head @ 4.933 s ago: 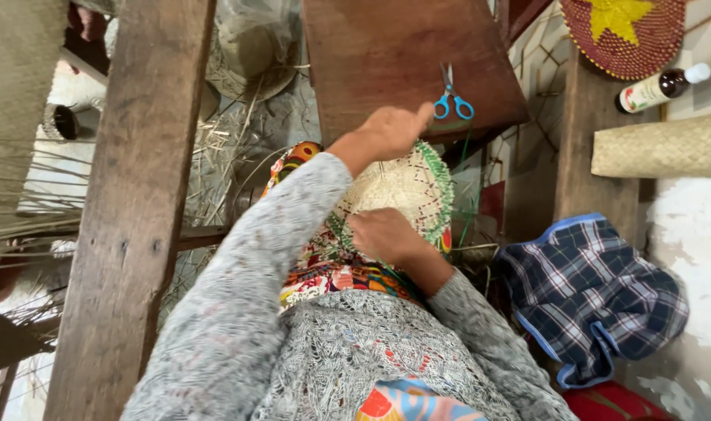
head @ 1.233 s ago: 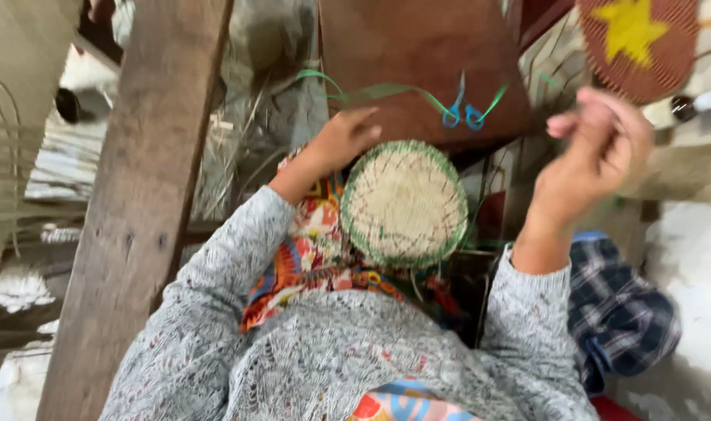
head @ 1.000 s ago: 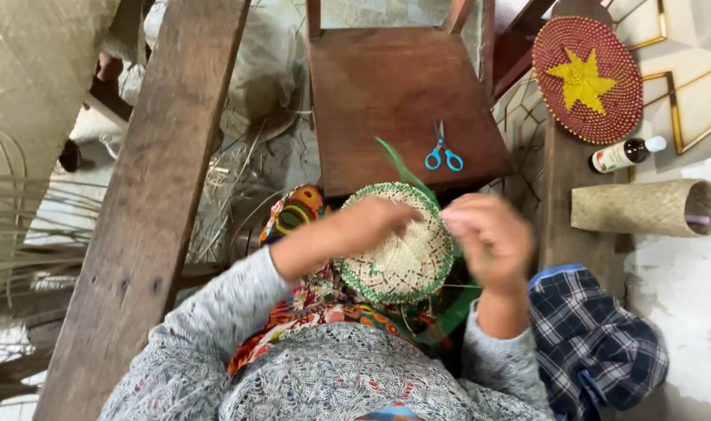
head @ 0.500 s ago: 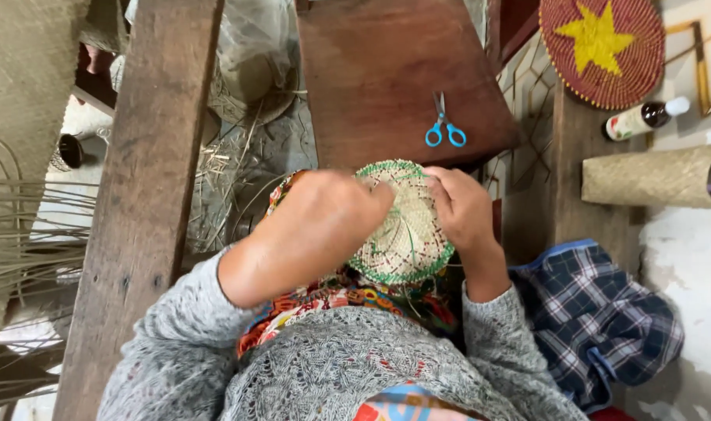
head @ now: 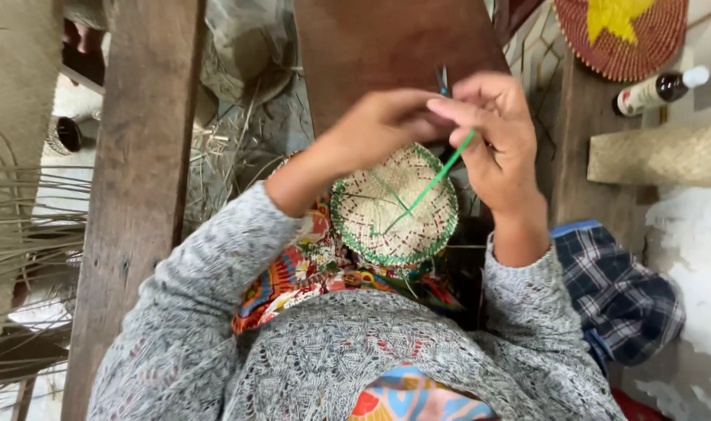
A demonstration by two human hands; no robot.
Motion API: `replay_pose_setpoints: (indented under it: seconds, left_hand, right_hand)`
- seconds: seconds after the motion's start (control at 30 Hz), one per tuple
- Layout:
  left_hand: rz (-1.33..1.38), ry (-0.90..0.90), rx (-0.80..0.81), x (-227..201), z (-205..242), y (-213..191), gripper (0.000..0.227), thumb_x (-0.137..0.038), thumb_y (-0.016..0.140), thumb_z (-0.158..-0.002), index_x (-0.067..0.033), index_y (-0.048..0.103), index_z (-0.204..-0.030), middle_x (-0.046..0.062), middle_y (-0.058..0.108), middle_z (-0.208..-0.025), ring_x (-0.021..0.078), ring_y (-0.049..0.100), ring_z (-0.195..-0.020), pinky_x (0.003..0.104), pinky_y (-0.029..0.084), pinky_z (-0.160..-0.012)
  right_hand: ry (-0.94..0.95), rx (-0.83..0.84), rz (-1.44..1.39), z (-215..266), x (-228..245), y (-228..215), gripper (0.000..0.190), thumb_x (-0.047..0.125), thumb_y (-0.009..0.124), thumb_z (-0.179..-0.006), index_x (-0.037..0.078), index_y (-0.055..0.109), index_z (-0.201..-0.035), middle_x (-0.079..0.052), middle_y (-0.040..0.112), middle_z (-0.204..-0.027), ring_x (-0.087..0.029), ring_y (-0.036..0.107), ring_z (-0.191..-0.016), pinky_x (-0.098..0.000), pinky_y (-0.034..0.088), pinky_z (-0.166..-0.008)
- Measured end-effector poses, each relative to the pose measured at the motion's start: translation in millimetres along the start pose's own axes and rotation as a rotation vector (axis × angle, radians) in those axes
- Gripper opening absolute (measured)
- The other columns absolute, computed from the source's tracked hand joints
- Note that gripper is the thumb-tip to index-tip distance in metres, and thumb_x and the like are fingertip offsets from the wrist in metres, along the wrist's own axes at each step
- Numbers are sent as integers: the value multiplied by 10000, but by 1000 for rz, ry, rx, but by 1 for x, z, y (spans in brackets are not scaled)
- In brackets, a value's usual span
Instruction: The person weaves a decorative circular mat using a green plastic strip and a metal needle tool. They repeatedly thread the strip through the edges of the woven base, pull it tight to secure the design, and use scissors to trim excess material.
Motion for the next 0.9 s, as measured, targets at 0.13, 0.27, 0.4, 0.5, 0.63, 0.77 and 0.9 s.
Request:
replay_pose_setpoints:
  seconds: [0.13,0.27,0.4,0.5,0.63,0.77,0.9]
  left_hand:
    - [-26,206,182,-29,-5,19,245,11,608,-915,-51,660,-1146,57,661,-1114,135,598,-1018,302,504,-901]
    - [-161,306,301,-53,-15,9,221,-3,597,-972,-114,640,-786,-83,451,-691,35,382,-645,253,312,-562]
    - [-560,538,352,8,-23,-24,242,-312,619,-1040,-115,758,-1034,-7,774,-936,236,640,-793,386,485,-720]
    - [-849,132,197,68,-20,-42,185,-273,676,-944,-183,813,-1029,-21,793,-1051,188,742,-954,386,536,-803]
    - [-775,174,37,57,-23,-33,209,-316,656,-971,-162,797,-986,17,801,-922,256,732,-791,415,506,-743]
    - [-1104,307,92,68,-29,-10,331,-444,568,-981,-183,745,-877,87,742,-780,331,696,-782,538,440,-955]
    - [-1094,169,216,65,-27,-17,266,-466,601,-982,-282,741,-852,26,770,-784,298,708,-760,468,413,-820]
  right_hand:
    - [-142,151,-58,-26,14,-10,466,389,454,-1127,41,726,-1274,-227,415,-1526,-414,378,-1478,-609,339,-1315]
    - [-178,102,-126,-39,29,-28,412,384,508,-1100,51,721,-1214,-202,447,-1539,-375,431,-1483,-530,386,-1309]
    - [-352,-112,-214,-25,4,-46,285,192,497,-1141,-43,657,-1139,-175,527,-1430,-271,509,-1009,-400,468,-850]
    - [-439,-284,-279,1,-7,-56,433,448,420,-1134,35,503,-1031,-185,504,-1084,-143,402,-528,-254,422,-445]
    - [249,89,-54,13,-24,-19,674,131,831,-872,-62,527,-1442,-193,592,-1141,-227,615,-856,-318,528,-822]
    - [92,-24,75,20,-46,36,237,-34,829,-954,-60,735,-1170,-209,697,-1050,-295,687,-948,-369,547,-866]
    - [179,-132,19,22,-41,21,78,-45,659,-1080,-88,723,-1076,-231,673,-989,-220,677,-664,-284,544,-629]
Point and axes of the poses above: each hand's wrist, its own z-axis away from the middle knuckle, its own y-axis out of the palm, x = y × z, the point moved 1 cm from there along -z, towards the middle knuckle
